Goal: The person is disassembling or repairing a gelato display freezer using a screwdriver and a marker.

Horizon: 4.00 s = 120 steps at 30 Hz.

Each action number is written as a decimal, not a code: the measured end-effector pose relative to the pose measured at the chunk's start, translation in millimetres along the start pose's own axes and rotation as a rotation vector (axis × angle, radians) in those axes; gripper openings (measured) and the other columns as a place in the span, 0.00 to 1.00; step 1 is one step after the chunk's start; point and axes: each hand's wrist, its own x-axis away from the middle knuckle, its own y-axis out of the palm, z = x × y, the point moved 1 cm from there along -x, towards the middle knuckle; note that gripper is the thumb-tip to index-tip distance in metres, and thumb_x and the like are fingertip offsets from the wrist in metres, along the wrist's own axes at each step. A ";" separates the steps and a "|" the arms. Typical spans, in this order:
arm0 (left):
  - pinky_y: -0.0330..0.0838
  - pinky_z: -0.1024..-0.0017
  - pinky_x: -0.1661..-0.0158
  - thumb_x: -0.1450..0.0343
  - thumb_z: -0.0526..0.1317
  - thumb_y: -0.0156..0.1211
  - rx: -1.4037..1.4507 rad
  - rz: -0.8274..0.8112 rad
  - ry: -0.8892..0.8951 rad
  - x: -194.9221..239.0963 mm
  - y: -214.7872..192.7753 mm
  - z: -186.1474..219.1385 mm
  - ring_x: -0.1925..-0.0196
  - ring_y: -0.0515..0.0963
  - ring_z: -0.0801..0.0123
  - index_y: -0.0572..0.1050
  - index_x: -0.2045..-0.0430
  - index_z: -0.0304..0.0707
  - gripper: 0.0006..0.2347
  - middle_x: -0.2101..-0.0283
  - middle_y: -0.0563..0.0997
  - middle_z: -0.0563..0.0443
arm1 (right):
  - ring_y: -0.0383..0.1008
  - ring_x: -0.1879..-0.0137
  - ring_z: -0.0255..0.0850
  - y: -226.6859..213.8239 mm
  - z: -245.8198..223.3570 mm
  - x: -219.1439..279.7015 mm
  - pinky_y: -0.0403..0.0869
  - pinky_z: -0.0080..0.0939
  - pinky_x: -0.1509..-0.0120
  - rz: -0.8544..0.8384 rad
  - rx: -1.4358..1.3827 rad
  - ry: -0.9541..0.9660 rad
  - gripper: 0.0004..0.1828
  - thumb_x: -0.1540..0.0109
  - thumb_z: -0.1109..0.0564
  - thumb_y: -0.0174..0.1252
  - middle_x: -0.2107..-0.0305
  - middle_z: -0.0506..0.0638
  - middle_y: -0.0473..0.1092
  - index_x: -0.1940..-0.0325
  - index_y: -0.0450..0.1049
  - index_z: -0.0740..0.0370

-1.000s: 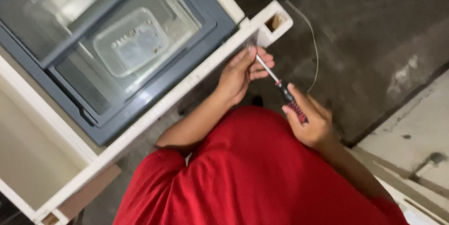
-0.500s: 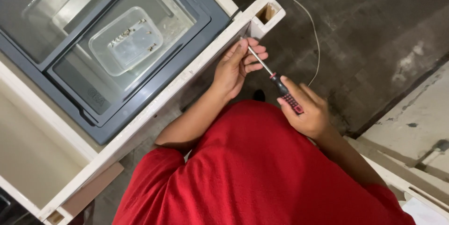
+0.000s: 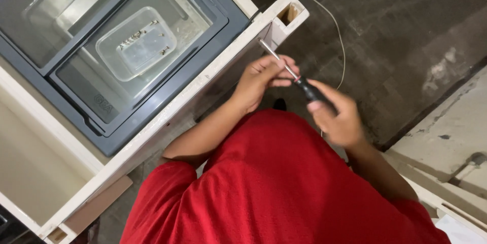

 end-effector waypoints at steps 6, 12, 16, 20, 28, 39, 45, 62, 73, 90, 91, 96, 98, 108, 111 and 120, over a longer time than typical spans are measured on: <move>0.79 0.68 0.51 0.22 0.42 0.56 -0.055 -0.007 -0.051 -1.3 8.6 -10.2 0.52 0.83 0.67 0.79 0.52 0.31 0.12 0.53 0.84 0.43 | 0.65 0.74 0.33 11.5 -2.1 13.5 0.68 0.31 0.72 0.105 0.582 -0.275 0.36 0.33 0.58 0.60 0.66 0.48 0.68 0.23 0.56 0.67; 0.79 0.68 0.51 0.21 0.43 0.57 -0.054 0.021 0.021 0.7 9.8 -14.3 0.51 0.84 0.65 0.79 0.53 0.30 0.12 0.54 0.85 0.42 | 0.71 0.77 0.40 7.9 -1.4 4.4 0.70 0.34 0.76 -0.352 -0.038 -0.128 0.34 0.26 0.42 0.58 0.68 0.59 0.74 0.24 0.59 0.66; 0.79 0.68 0.50 0.21 0.44 0.55 -0.038 0.018 0.008 3.1 11.3 -8.9 0.51 0.84 0.66 0.79 0.54 0.31 0.13 0.54 0.85 0.43 | 0.69 0.79 0.37 11.7 -2.9 10.7 0.68 0.36 0.78 -0.031 1.038 -0.538 0.29 0.26 0.51 0.57 0.73 0.54 0.71 0.25 0.58 0.63; 0.79 0.68 0.51 0.21 0.44 0.55 -0.020 0.032 -0.001 1.1 12.0 -5.9 0.52 0.84 0.66 0.79 0.54 0.32 0.13 0.54 0.85 0.43 | 0.68 0.74 0.44 14.3 5.4 8.8 0.66 0.38 0.75 0.179 1.632 -0.868 0.25 0.27 0.48 0.54 0.68 0.59 0.68 0.29 0.64 0.62; 0.80 0.68 0.51 0.20 0.44 0.54 0.025 0.035 0.017 0.3 6.7 -15.5 0.53 0.84 0.64 0.78 0.53 0.31 0.13 0.55 0.85 0.42 | 0.72 0.77 0.39 15.0 -0.5 11.6 0.74 0.34 0.73 0.035 0.359 -0.151 0.29 0.25 0.44 0.46 0.76 0.55 0.69 0.33 0.68 0.74; 0.81 0.66 0.52 0.21 0.44 0.54 0.127 0.078 0.039 -3.3 5.7 -17.0 0.53 0.85 0.60 0.77 0.53 0.31 0.13 0.54 0.84 0.40 | 0.76 0.69 0.40 15.9 6.2 5.9 0.78 0.35 0.63 0.025 0.545 -0.385 0.27 0.30 0.52 0.51 0.62 0.58 0.72 0.27 0.59 0.61; 0.80 0.64 0.50 0.21 0.45 0.54 0.159 0.056 0.043 -5.8 5.1 -15.5 0.51 0.84 0.60 0.76 0.51 0.30 0.14 0.53 0.83 0.40 | 0.70 0.72 0.39 12.7 5.9 5.6 0.71 0.33 0.67 0.303 0.813 -0.331 0.21 0.28 0.56 0.49 0.63 0.61 0.72 0.33 0.70 0.70; 0.78 0.69 0.50 0.21 0.45 0.54 0.367 0.155 0.063 -11.2 0.2 1.2 0.45 0.82 0.64 0.76 0.46 0.37 0.14 0.50 0.82 0.47 | 0.72 0.57 0.43 25.3 12.2 -6.8 0.73 0.39 0.55 0.225 1.693 -1.068 0.21 0.36 0.66 0.67 0.51 0.60 0.63 0.40 0.74 0.62; 0.82 0.69 0.50 0.23 0.41 0.61 0.893 0.146 0.062 -26.5 -2.4 -23.2 0.44 0.83 0.65 0.78 0.54 0.41 0.08 0.52 0.83 0.52 | 0.74 0.50 0.47 17.6 9.9 -9.9 0.77 0.42 0.49 0.147 1.744 -1.146 0.23 0.39 0.69 0.70 0.49 0.60 0.64 0.40 0.74 0.66; 0.82 0.65 0.51 0.23 0.41 0.51 0.741 0.254 0.307 -30.0 17.7 -17.4 0.53 0.85 0.63 0.79 0.57 0.39 0.10 0.59 0.85 0.50 | 0.67 0.52 0.34 -60.4 -38.3 28.9 0.69 0.31 0.47 0.098 1.211 -0.805 0.20 0.35 0.68 0.64 0.49 0.51 0.67 0.38 0.71 0.68; 0.82 0.65 0.51 0.24 0.42 0.53 0.687 0.284 0.312 -26.3 23.4 -13.1 0.53 0.85 0.63 0.79 0.57 0.38 0.10 0.60 0.85 0.51 | 0.67 0.53 0.33 -68.9 -42.4 29.6 0.68 0.30 0.48 0.087 1.130 -0.768 0.20 0.34 0.68 0.63 0.48 0.50 0.66 0.38 0.70 0.68; 0.80 0.66 0.49 0.23 0.44 0.61 0.524 0.475 0.359 -24.2 14.5 -26.1 0.51 0.85 0.65 0.79 0.56 0.38 0.09 0.62 0.84 0.54 | 0.67 0.65 0.27 -100.4 -62.3 29.5 0.68 0.27 0.65 0.104 0.880 -0.534 0.20 0.34 0.67 0.60 0.53 0.47 0.66 0.37 0.68 0.67; 0.79 0.69 0.48 0.26 0.44 0.65 0.525 0.561 0.359 -28.1 10.6 -29.4 0.51 0.84 0.68 0.80 0.57 0.42 0.09 0.63 0.84 0.58 | 0.65 0.65 0.27 -110.1 -68.6 28.1 0.66 0.27 0.64 0.058 0.815 -0.540 0.19 0.32 0.68 0.60 0.55 0.47 0.65 0.37 0.68 0.68; 0.81 0.65 0.51 0.23 0.41 0.48 0.604 0.447 0.364 -37.0 31.6 -8.3 0.62 0.83 0.68 0.74 0.68 0.45 0.07 0.72 0.78 0.59 | 0.65 0.68 0.28 -126.6 -76.3 29.6 0.65 0.27 0.67 0.134 0.700 -0.505 0.19 0.32 0.68 0.58 0.64 0.48 0.68 0.36 0.68 0.67; 0.82 0.67 0.56 0.23 0.39 0.43 0.630 0.466 0.372 -41.7 29.6 -9.3 0.68 0.80 0.70 0.72 0.70 0.45 0.09 0.76 0.74 0.61 | 0.65 0.68 0.28 -127.9 -73.5 29.7 0.65 0.27 0.68 0.126 0.655 -0.473 0.19 0.33 0.68 0.57 0.62 0.48 0.69 0.37 0.68 0.67; 0.81 0.71 0.62 0.23 0.40 0.43 0.765 0.301 0.373 -41.3 21.1 -16.6 0.70 0.78 0.71 0.71 0.70 0.44 0.09 0.76 0.72 0.60 | 0.66 0.68 0.29 -136.5 -73.1 24.0 0.64 0.27 0.67 0.073 0.639 -0.446 0.19 0.33 0.68 0.58 0.63 0.48 0.69 0.37 0.68 0.67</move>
